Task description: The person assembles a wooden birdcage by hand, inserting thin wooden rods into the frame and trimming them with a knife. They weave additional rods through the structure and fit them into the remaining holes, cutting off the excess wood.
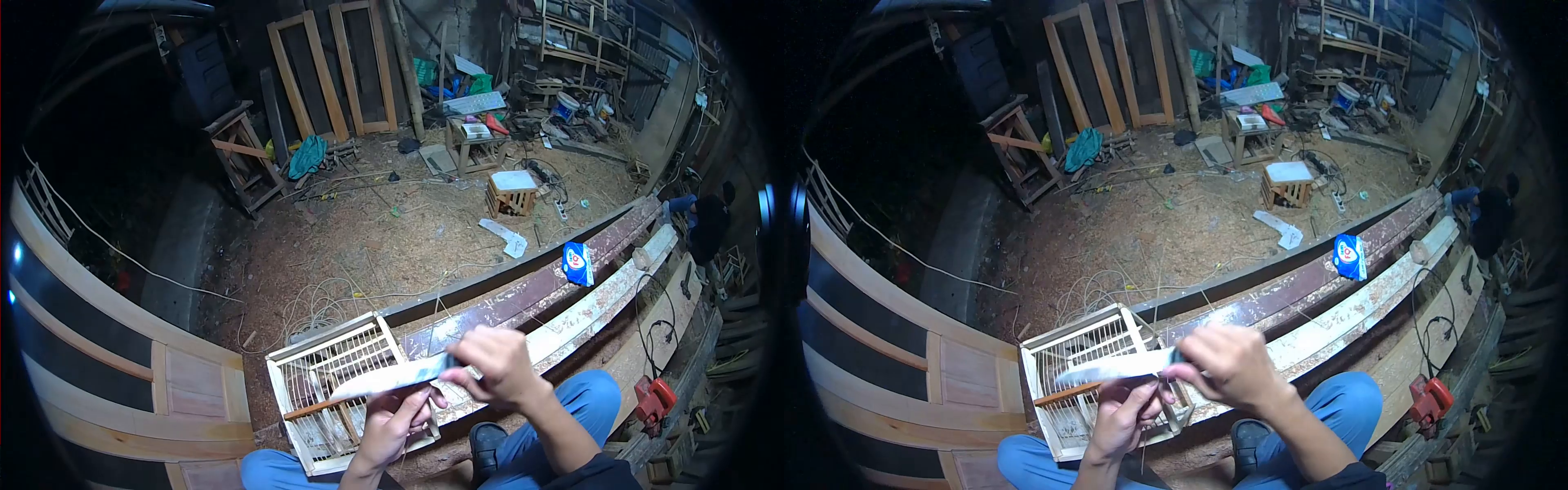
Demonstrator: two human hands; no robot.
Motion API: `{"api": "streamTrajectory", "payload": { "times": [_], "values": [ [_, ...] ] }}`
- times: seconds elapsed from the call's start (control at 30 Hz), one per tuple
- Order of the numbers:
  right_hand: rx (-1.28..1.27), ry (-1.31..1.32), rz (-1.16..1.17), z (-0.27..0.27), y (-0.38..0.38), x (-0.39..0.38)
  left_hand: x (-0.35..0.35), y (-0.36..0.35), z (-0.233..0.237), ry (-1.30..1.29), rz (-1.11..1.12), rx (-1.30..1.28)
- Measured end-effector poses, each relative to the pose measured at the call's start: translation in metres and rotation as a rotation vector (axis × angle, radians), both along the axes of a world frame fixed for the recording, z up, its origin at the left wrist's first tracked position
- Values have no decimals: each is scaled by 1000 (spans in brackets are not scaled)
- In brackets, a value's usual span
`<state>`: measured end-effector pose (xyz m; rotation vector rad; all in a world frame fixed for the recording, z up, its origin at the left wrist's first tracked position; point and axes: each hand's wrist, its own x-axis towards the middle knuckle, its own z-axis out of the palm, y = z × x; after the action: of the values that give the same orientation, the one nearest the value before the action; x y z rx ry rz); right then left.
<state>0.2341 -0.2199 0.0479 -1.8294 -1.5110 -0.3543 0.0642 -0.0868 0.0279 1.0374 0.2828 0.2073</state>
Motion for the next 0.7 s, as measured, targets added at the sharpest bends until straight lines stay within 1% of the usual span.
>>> {"api": "streamTrajectory", "payload": {
  "times": [0.07,0.13,0.17,0.2,0.27,0.33,0.37,0.4,0.43,0.47,0.5,0.53,0.6,0.7],
  "values": [
    [-34,-21,-8,5,3,-4,0,1,-4,36,11,30],
    [16,27,-115,1,-2,9,1,1,1,-7,30,-68],
    [96,50,-172,0,-1,16,0,2,6,-29,1,-68],
    [62,86,-221,9,-5,18,1,1,8,-31,0,-68],
    [90,56,-196,4,-3,18,3,-3,10,-46,23,-89],
    [-31,74,-69,-2,-2,5,4,-4,8,-18,66,-65],
    [-35,49,3,-4,2,-2,1,-1,3,-2,45,-58],
    [-85,48,20,-1,3,-6,0,1,0,15,24,-51],
    [-58,57,7,-4,4,-4,1,1,0,2,54,-36],
    [-31,65,-8,-5,3,1,2,1,2,62,83,11],
    [-37,89,-57,-1,-1,6,1,0,2,20,81,-52],
    [28,108,-102,-2,0,10,0,1,3,-25,80,-114],
    [14,100,-121,1,-2,11,-1,5,-3,-44,64,-83],
    [-90,42,25,-5,4,-5,-4,6,-5,-11,27,-134]
  ]
}}
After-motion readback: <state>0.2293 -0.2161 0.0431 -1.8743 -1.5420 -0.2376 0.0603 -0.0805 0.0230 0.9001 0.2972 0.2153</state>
